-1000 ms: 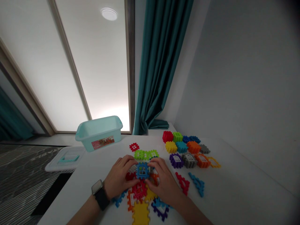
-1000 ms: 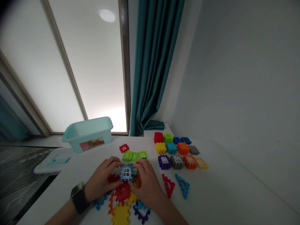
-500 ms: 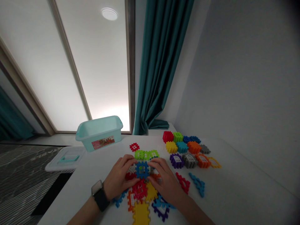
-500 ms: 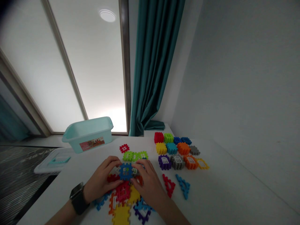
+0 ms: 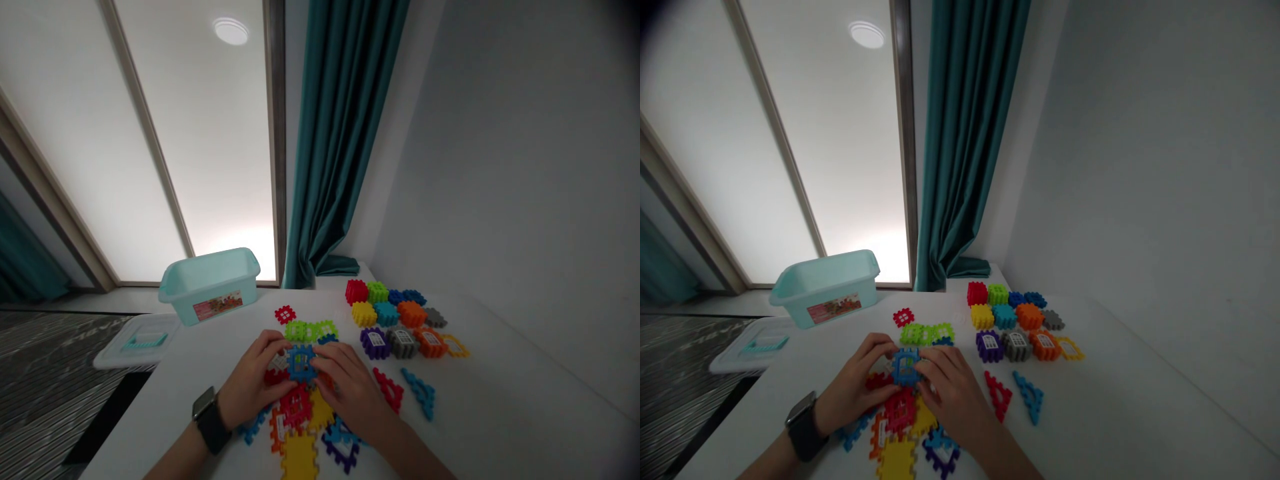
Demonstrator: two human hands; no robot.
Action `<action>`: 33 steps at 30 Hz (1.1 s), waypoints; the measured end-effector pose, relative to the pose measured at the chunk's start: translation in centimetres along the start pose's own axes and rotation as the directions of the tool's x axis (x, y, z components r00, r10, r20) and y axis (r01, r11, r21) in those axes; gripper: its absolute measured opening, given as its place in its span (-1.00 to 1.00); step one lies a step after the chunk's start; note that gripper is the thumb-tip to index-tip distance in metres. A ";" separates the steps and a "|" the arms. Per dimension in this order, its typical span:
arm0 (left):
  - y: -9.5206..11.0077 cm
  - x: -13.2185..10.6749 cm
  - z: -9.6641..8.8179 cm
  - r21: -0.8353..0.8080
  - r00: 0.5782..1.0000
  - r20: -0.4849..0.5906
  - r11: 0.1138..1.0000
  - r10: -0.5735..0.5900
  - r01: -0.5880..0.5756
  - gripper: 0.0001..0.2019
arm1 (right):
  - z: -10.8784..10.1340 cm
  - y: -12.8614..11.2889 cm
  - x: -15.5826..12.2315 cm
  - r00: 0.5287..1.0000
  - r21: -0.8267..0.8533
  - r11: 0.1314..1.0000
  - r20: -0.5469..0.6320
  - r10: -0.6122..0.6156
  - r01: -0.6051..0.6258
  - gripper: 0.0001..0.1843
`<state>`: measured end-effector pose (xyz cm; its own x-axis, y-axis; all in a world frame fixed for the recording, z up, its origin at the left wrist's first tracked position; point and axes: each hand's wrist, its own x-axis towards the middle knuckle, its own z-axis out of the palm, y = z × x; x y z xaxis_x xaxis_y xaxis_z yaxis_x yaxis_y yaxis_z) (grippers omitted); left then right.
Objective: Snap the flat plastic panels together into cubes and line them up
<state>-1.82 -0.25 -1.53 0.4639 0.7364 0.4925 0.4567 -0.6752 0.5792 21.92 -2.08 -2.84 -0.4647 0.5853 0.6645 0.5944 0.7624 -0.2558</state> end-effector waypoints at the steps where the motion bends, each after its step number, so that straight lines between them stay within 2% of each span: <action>1: 0.1 0.1 0.0 -0.021 1.000 0.000 1.000 -0.010 0.010 -0.56 | 0.0 0.1 0.0 1.000 0.006 1.000 -0.012 -0.002 0.002 -0.76; 6: 0.5 0.2 0.1 -0.089 0.995 0.021 0.991 -0.095 0.097 -0.73 | 0.0 0.2 -0.1 0.998 0.065 0.998 -0.059 0.011 -0.007 -0.79; 9: 0.6 0.2 0.2 -0.125 0.992 0.028 0.985 -0.121 0.123 -0.88 | 0.2 -0.3 0.0 0.986 0.160 0.977 -0.061 0.152 -0.141 -0.84; 13: 0.6 0.4 0.2 -0.212 0.991 0.060 0.969 -0.118 0.128 -0.81 | 0.3 -1.1 0.7 0.906 0.347 0.849 0.003 0.422 -0.397 -0.89; 16: 0.5 0.5 0.3 -0.278 0.987 0.086 0.948 -0.138 0.157 -0.72 | 0.5 -1.4 1.2 0.859 0.464 0.746 0.064 0.509 -0.477 -0.85; 18: 0.3 0.5 0.4 -0.310 0.982 0.100 0.933 -0.158 0.182 -0.67 | 0.6 -1.4 1.3 0.848 0.500 0.714 0.084 0.523 -0.490 -0.83; 22: 0.1 0.4 0.6 -0.342 0.976 0.124 0.916 -0.177 0.209 -0.61 | 0.7 -1.3 1.3 0.845 0.498 0.713 0.079 0.530 -0.494 -0.82; 27: 0.2 0.5 0.6 -0.350 0.976 0.117 0.912 -0.186 0.216 -0.60 | 0.5 -1.4 1.4 0.868 0.506 0.728 0.092 0.488 -0.462 -0.80; 30: 0.5 0.7 0.5 -0.370 0.980 0.116 0.908 -0.162 0.194 -0.62 | 0.2 -1.5 1.4 0.890 0.474 0.770 0.067 0.452 -0.427 -0.81; 33: 0.9 0.7 0.5 -0.385 0.978 0.141 0.902 -0.153 0.197 -0.60 | 0.3 -1.5 1.1 0.918 0.391 0.852 -0.045 0.394 -0.347 -0.83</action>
<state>-0.69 -0.31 -1.02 0.4909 0.8176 0.3009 0.2113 -0.4469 0.8693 20.25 -2.52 -1.96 -0.1629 0.8255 0.5404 0.4113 0.5546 -0.7233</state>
